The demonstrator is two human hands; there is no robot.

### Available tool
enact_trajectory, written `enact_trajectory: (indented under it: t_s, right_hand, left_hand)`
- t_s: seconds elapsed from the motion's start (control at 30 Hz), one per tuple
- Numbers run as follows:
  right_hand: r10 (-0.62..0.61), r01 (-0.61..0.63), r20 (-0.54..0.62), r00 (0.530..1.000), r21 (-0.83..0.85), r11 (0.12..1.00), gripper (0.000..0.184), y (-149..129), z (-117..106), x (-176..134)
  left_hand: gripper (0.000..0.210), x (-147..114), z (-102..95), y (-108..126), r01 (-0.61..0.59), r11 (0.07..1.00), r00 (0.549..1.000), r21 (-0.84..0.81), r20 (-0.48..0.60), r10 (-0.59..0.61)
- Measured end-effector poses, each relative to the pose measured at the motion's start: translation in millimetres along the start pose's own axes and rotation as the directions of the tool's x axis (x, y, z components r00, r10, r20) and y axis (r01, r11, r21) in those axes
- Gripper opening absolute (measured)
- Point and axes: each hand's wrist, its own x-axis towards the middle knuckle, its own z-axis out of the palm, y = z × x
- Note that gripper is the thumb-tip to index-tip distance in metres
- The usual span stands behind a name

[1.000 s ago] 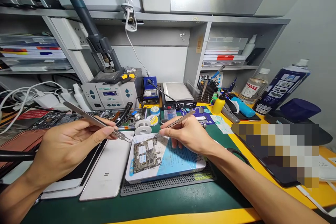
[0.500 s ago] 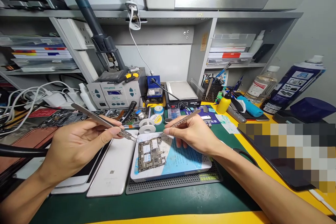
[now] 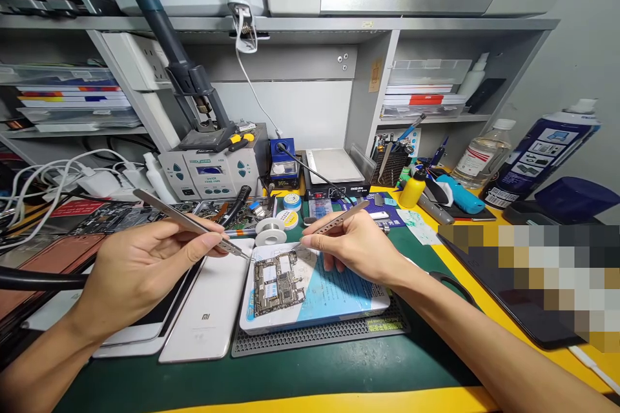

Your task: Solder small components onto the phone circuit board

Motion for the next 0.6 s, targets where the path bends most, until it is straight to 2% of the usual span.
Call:
enact_trajectory:
  t_s: [0.6]
  right_hand:
    - [-0.010, 0.010, 0.002, 1.000, 0.004, 1.000, 0.034, 3.6, -0.9, 0.2]
  left_hand:
    - [0.013, -0.8, -0.2, 1.1, -0.007, 0.999, 1.000, -0.046, 0.018, 0.008]
